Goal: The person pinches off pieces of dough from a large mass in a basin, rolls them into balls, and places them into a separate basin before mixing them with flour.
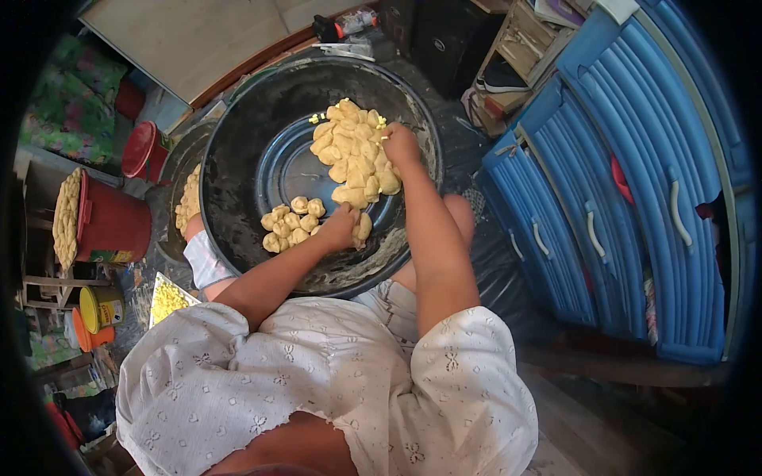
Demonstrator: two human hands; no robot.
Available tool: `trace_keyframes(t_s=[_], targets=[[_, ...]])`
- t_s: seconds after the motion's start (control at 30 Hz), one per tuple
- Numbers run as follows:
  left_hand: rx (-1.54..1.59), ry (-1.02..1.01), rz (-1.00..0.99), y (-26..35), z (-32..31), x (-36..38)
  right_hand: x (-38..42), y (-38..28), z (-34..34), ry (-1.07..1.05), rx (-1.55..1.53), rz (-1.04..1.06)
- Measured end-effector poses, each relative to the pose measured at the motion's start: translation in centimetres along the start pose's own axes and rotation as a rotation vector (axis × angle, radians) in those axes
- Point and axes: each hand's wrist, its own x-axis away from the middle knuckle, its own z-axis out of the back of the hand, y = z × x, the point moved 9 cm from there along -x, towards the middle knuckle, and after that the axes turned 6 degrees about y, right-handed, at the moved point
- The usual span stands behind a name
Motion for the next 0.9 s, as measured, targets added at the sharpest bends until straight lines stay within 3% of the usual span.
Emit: trace_keyframes(t_s=[0.03, 0.07, 0.1, 0.13, 0.17, 0.23, 0.27, 0.33, 0.4, 0.43, 0.53, 0.6, 0.7, 0.9], targets=[[0.059, 0.029, -0.034, 0.0, 0.1, 0.3, 0.0, -0.6, 0.3, 0.003, -0.004, 0.004], [0.052, 0.033, -0.035, -0.4, 0.0, 0.4, 0.3, -0.2, -0.2, -0.089, -0.158, -0.127], [0.172, 0.018, 0.075, -0.9, 0.8, 0.7, 0.6, 0.0, -0.8, -0.179, -0.311, -0.255], [0.294, 0.002, 0.185, -1.6, 1.1, 1.1, 0.5, 0.2, -1.1, -0.173, -0.315, -0.251], [0.290, 0.006, 0.180, -1.8, 1.5, 1.1, 0.6, 0.7, -2.0, -0.187, -0.460, -0.297], [0.883, -0.013, 0.476, -3.0, 1.8, 1.7, 1.0, 0.4, -2.1, -0.200, -0.598, -0.336], [0.945, 0.034, 0.514, -2.9, 2.6, 1.9, 1.5, 0.4, -2.0, -0.203, -0.603, -0.357], [1.124, 0.036, 0.496, -3.4, 2.6, 1.8, 2.1, 1.0, -2.4, -0.207, -0.599, -0.371], [1.358, 0.036, 0.463, -3.1, 3.0, 1.9, 2.1, 0.5, -1.1, -0.014, -0.354, -0.121], [1.362, 0.038, 0.460, -3.0, 3.3, 2.1, 2.4, 0.3, -1.0, -0.014, -0.350, -0.117], [1.554, 0.057, 0.348, -1.9, 5.0, 2.4, 4.0, -2.1, 1.2, 0.069, -0.470, -0.108], [1.944, 0.059, 0.256, -0.3, 6.8, 3.0, 6.5, -4.3, 1.8, -0.033, -0.868, -0.323], [1.980, 0.082, 0.120, 2.0, 9.9, 3.7, 9.4, -7.6, 3.5, -0.064, -1.025, -0.279], [1.940, 0.159, 0.033, 3.2, 12.2, 4.3, 13.3, -10.9, 7.0, -0.002, -1.165, -0.181]])
